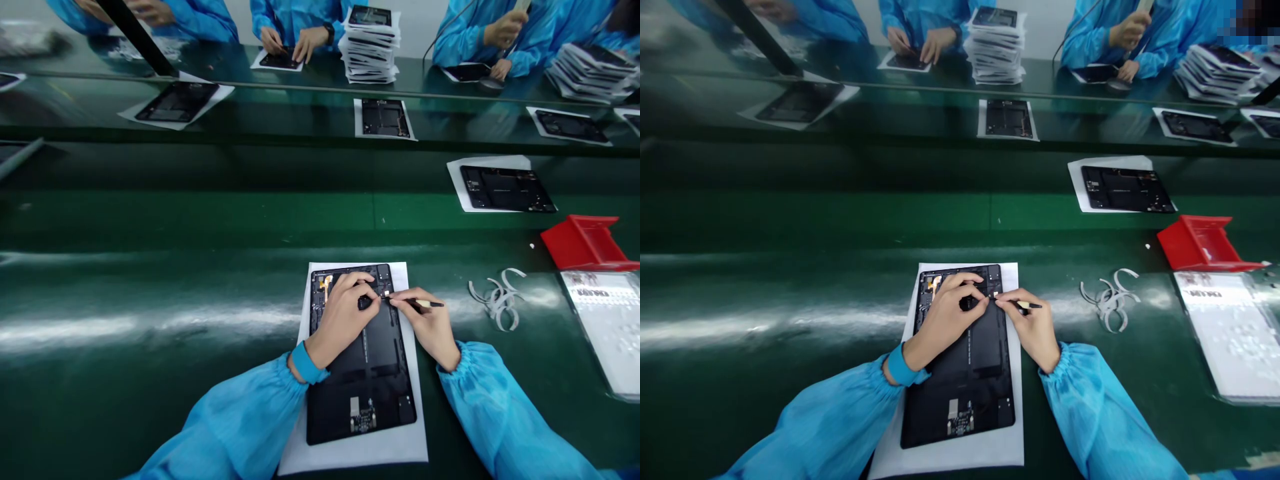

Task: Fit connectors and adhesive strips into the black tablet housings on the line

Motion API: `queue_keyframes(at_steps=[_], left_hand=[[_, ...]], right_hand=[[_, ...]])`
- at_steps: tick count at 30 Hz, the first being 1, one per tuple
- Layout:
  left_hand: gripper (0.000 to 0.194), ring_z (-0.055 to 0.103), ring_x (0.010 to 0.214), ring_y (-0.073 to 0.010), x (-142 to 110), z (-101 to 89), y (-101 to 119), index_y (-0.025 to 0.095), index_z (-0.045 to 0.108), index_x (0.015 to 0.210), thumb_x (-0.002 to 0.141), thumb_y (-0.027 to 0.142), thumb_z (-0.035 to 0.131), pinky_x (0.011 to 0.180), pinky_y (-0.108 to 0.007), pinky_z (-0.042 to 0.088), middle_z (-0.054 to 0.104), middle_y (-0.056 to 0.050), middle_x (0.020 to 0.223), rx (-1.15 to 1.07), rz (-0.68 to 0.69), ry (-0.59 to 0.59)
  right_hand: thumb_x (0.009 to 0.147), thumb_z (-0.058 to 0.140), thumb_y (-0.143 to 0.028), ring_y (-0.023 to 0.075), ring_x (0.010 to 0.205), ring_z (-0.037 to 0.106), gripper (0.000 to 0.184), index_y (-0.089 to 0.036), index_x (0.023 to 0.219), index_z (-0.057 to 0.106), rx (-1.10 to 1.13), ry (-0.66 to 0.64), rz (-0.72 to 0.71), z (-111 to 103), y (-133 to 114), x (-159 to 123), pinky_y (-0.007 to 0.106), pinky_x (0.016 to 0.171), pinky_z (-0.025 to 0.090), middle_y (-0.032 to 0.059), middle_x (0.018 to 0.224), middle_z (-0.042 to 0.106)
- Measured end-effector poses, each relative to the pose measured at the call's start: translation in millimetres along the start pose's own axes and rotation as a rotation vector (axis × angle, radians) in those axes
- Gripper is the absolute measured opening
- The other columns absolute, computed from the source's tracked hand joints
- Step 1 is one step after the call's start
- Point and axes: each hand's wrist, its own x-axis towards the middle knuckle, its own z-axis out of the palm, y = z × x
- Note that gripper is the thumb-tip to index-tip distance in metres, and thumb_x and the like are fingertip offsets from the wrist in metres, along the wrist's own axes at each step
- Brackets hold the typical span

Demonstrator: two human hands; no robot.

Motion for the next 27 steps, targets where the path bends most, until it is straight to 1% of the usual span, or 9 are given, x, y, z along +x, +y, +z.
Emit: queue_keyframes(at_steps=[4,9,13,23,27], left_hand=[[0.013,0.056,0.104,-0.022,-0.2,0.1,0.0,0.021,0.066,0.069,0.079,0.014,0.062,0.094,-0.042,0.046,0.063,-0.003,0.109,0.001,0.0,0.001],[0.012,0.056,0.103,-0.0219,-0.4,0.8,-0.8,0.02,0.066,0.069,0.08,0.014,0.063,0.094,-0.042,0.045,0.063,-0.003,0.109,-0.003,0.0,-0.004],[0.012,0.056,0.103,-0.0216,-0.5,0.7,-1.5,0.02,0.066,0.07,0.08,0.013,0.063,0.094,-0.041,0.045,0.062,-0.003,0.11,-0.004,-0.006,-0.002],[0.011,0.056,0.103,-0.0219,-1.0,1.3,-2.7,0.02,0.064,0.072,0.08,0.014,0.063,0.093,-0.041,0.046,0.062,-0.003,0.11,0.0,0.013,0.003],[0.011,0.056,0.104,-0.022,-1.1,2.0,-3.1,0.02,0.063,0.071,0.081,0.014,0.063,0.093,-0.041,0.046,0.062,-0.003,0.11,0.003,0.013,0.002]], right_hand=[[0.085,0.068,-0.036,0.023,0.087,0.067,0.015,-0.022,0.082,0.071,-0.009,-0.006,0.004,-0.9,3.0,0.2,0.035,0.079,0.053,0.005,0.089,0.071],[0.083,0.07,-0.037,0.0217,0.083,0.067,0.016,-0.021,0.079,0.07,0.029,0.017,0.024,-2.4,2.5,0.5,0.032,0.074,0.054,0.0049,0.085,0.07],[0.081,0.072,-0.037,0.0212,0.081,0.067,0.017,-0.021,0.079,0.07,0.053,0.027,0.042,-3.6,0.6,0.2,0.031,0.073,0.055,0.0047,0.084,0.07],[0.08,0.073,-0.041,0.0216,0.076,0.067,0.021,-0.02,0.078,0.071,-0.015,0.085,0.04,-5.8,-0.3,-0.1,0.03,0.063,0.056,0.0061,0.081,0.07],[0.079,0.074,-0.04,0.0209,0.075,0.067,0.021,-0.02,0.078,0.07,-0.018,0.107,0.041,-6.0,1.5,-1.8,0.029,0.062,0.055,0.0056,0.08,0.07]])
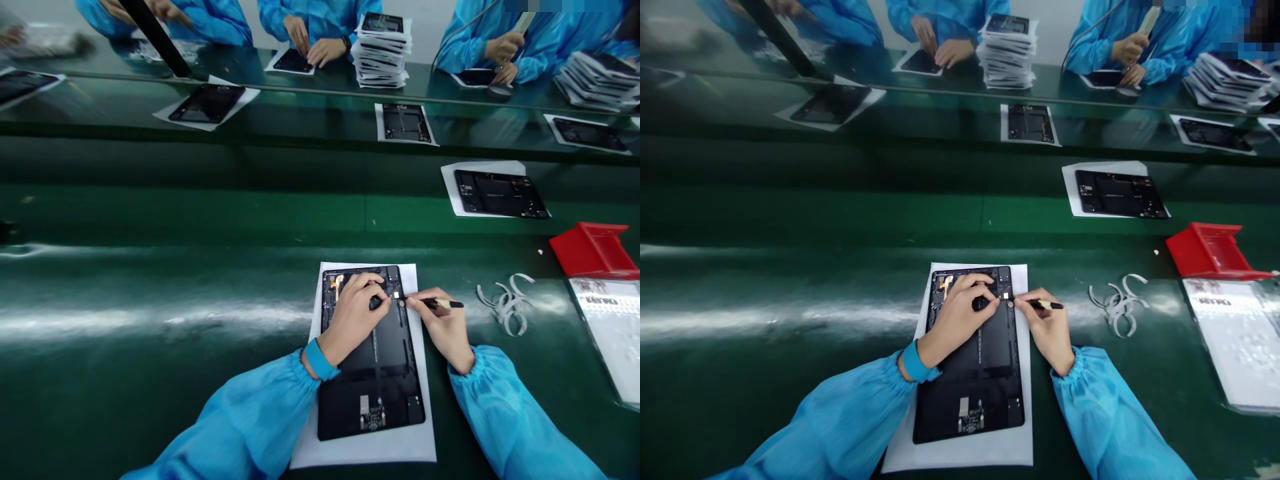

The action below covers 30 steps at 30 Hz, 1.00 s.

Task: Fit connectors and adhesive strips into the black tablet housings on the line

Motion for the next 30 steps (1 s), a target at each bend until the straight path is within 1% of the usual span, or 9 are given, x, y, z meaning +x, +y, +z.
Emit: queue_keyframes(at_steps=[5,8,10,13,17,21,26,28,30], left_hand=[[0.011,0.056,0.104,-0.0219,1.2,-1.1,2.7,0.02,0.063,0.071,0.082,0.015,0.063,0.092,-0.04,0.046,0.062,-0.003,0.11,0.023,-0.001,-0.007],[0.003,0.056,0.107,-0.0213,-0.5,-8.7,2.9,0.021,0.065,0.084,0.085,0.021,0.062,0.095,-0.039,0.046,0.062,-0.004,0.114,0.034,0.034,-0.053],[0.011,0.056,0.111,-0.0209,-4.8,-17.2,0.1,0.022,0.065,0.097,0.088,0.028,0.059,0.098,-0.039,0.045,0.061,-0.004,0.117,0.051,0.056,-0.068],[0.023,0.054,0.116,-0.0229,-16.4,-28.3,-8.6,0.023,0.062,0.111,0.092,0.033,0.054,0.101,-0.043,0.043,0.06,-0.006,0.123,0.186,0.046,-0.023],[0.035,0.046,0.126,-0.0296,-32.8,-26.8,-19.8,0.023,0.058,0.125,0.093,0.036,0.053,0.103,-0.049,0.041,0.055,-0.008,0.134,0.391,0.121,0.005],[0.03,0.049,0.124,-0.028,-37.7,-15.3,-24.5,0.021,0.062,0.119,0.092,0.032,0.055,0.102,-0.048,0.042,0.057,-0.008,0.131,0.401,0.212,0.063],[0.008,0.059,0.106,-0.0212,-34.4,-14.5,-19.7,0.02,0.068,0.093,0.087,0.023,0.063,0.095,-0.041,0.046,0.065,-0.006,0.111,0.156,0.2,0.155],[0.002,0.06,0.097,-0.0181,-38.2,-20.0,-10.3,0.02,0.068,0.084,0.085,0.02,0.066,0.089,-0.036,0.048,0.066,-0.004,0.1,0.053,0.218,0.218],[0.003,0.06,0.09,-0.0155,-47.5,-27.2,2.7,0.02,0.067,0.082,0.082,0.017,0.068,0.082,-0.031,0.049,0.064,-0.004,0.092,-0.029,0.274,0.271]], right_hand=[[0.079,0.074,-0.039,0.0204,0.074,0.066,0.02,-0.02,0.076,0.069,0.024,0.012,-0.011,0.8,0.4,-0.6,0.03,0.064,0.055,0.005,0.079,0.069],[0.078,0.075,-0.039,0.0207,0.077,0.066,0.02,-0.02,0.079,0.068,0.067,0.052,-0.013,0.3,0.8,1.1,0.031,0.068,0.056,0.005,0.081,0.068],[0.081,0.073,-0.042,0.0205,0.079,0.066,0.023,-0.02,0.081,0.066,0.14,0.08,-0.002,-0.3,1.2,2.2,0.033,0.073,0.056,0.0053,0.086,0.067],[0.092,0.056,-0.052,0.0199,0.084,0.065,0.035,-0.02,0.082,0.064,0.244,0.081,0.021,-0.7,1.6,2.4,0.035,0.079,0.055,0.0062,0.093,0.066],[0.098,0.042,-0.053,0.0188,0.088,0.063,0.045,-0.019,0.079,0.064,0.264,0.107,0.002,0.0,2.0,1.3,0.034,0.082,0.05,0.0063,0.095,0.065],[0.099,0.042,-0.048,0.0183,0.087,0.061,0.042,-0.018,0.079,0.064,0.244,0.096,-0.062,0.8,1.3,-0.1,0.032,0.081,0.047,0.006,0.093,0.064],[0.102,0.039,-0.04,0.0142,0.074,0.058,0.036,-0.018,0.086,0.063,0.109,0.044,-0.161,2.0,-6.3,-11.0,0.028,0.076,0.046,0.0038,0.086,0.062],[0.102,0.038,-0.037,0.0133,0.068,0.058,0.032,-0.019,0.095,0.063,-0.007,-0.061,-0.18,3.5,-12.8,-20.9,0.026,0.071,0.046,0.0013,0.076,0.061],[0.101,0.04,-0.036,0.0131,0.064,0.059,0.027,-0.02,0.105,0.062,-0.136,-0.234,-0.22,6.1,-20.3,-32.9,0.023,0.065,0.046,-0.0008,0.069,0.06]])
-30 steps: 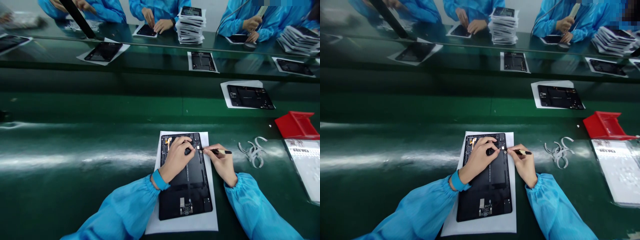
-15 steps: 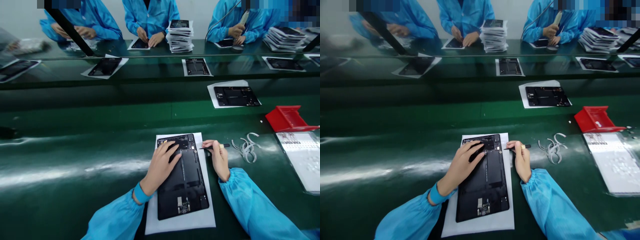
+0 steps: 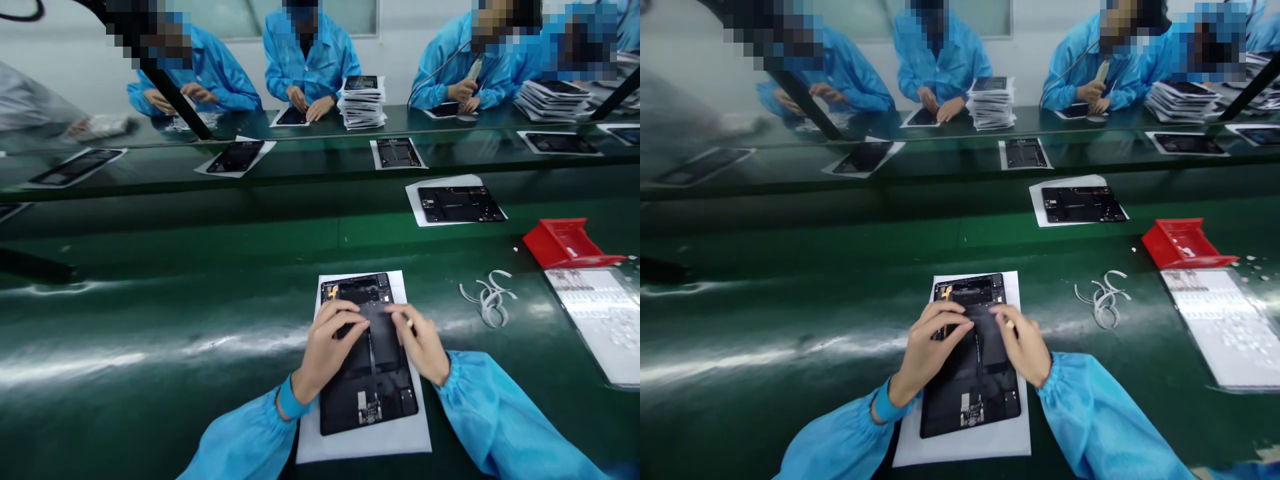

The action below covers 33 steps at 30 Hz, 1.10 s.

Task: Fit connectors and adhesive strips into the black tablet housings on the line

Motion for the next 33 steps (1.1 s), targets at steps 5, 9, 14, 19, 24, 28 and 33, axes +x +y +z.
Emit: queue_keyframes(at_steps=[5,9,14,19,24,28,33], left_hand=[[0.008,0.058,0.072,-0.0099,-22.8,-20.0,33.7,0.019,0.066,0.081,0.079,0.013,0.071,0.066,-0.02,0.047,0.06,-0.001,0.078,-0.199,0.102,0.006],[0.02,0.053,0.062,-0.0098,-40.7,-23.4,37.0,0.018,0.063,0.091,0.085,0.037,0.065,0.057,-0.019,0.045,0.056,0.0,0.07,-0.365,-0.126,-0.029],[0.041,0.052,0.057,-0.0105,-42.3,-21.3,35.2,0.013,0.063,0.086,0.087,0.053,0.053,0.056,-0.022,0.044,0.059,-0.002,0.065,-0.55,-0.667,-0.31],[0.032,0.058,0.06,-0.0117,-35.4,-24.4,35.4,0.013,0.068,0.087,0.081,0.044,0.065,0.057,-0.021,0.047,0.068,-0.005,0.073,-0.642,-0.853,-0.392],[0.029,0.061,0.066,-0.0129,-38.1,-24.9,37.1,0.013,0.071,0.088,0.083,0.041,0.064,0.062,-0.021,0.049,0.07,-0.005,0.076,-0.64,-0.811,-0.399],[0.025,0.066,0.078,-0.0159,-41.9,-21.4,46.2,0.016,0.073,0.09,0.09,0.035,0.057,0.07,-0.023,0.051,0.072,-0.005,0.084,-0.539,-0.686,-0.426],[0.027,0.067,0.08,-0.0147,-50.9,-13.8,51.7,0.018,0.07,0.097,0.096,0.022,0.044,0.074,-0.023,0.052,0.072,-0.005,0.09,-0.216,-0.187,-0.349]], right_hand=[[0.097,0.048,-0.026,0.0129,0.065,0.064,0.019,-0.021,0.109,0.062,-0.142,-0.24,-0.292,11.7,-16.5,-17.2,0.022,0.061,0.047,0.0007,0.08,0.069],[0.098,0.042,-0.014,0.0146,0.06,0.057,0.023,-0.014,0.111,0.061,-0.291,-0.148,-0.556,14.6,-15.7,-18.4,0.027,0.056,0.043,0.0026,0.072,0.065],[0.098,0.027,-0.008,0.0181,0.058,0.053,0.037,-0.009,0.114,0.061,-0.595,-0.172,-0.658,15.5,-14.1,-14.5,0.031,0.051,0.04,0.0044,0.067,0.06],[0.1,0.033,-0.013,0.0168,0.058,0.057,0.032,-0.01,0.116,0.061,-0.517,-0.166,-0.586,16.3,-15.7,-14.3,0.03,0.053,0.044,0.004,0.069,0.063],[0.099,0.048,-0.022,0.0146,0.064,0.065,0.025,-0.019,0.12,0.061,-0.326,-0.229,-0.372,8.7,-23.5,-28.7,0.026,0.062,0.051,0.0038,0.085,0.071],[0.096,0.046,-0.014,0.0169,0.068,0.067,0.029,-0.018,0.12,0.061,-0.38,-0.27,-0.327,0.9,-23.1,-45.4,0.027,0.064,0.053,0.0056,0.083,0.07],[0.088,0.039,-0.003,0.0187,0.064,0.064,0.037,-0.012,0.117,0.061,-0.589,-0.348,-0.376,-10.5,-34.2,-52.5,0.029,0.059,0.05,0.0058,0.075,0.066]])
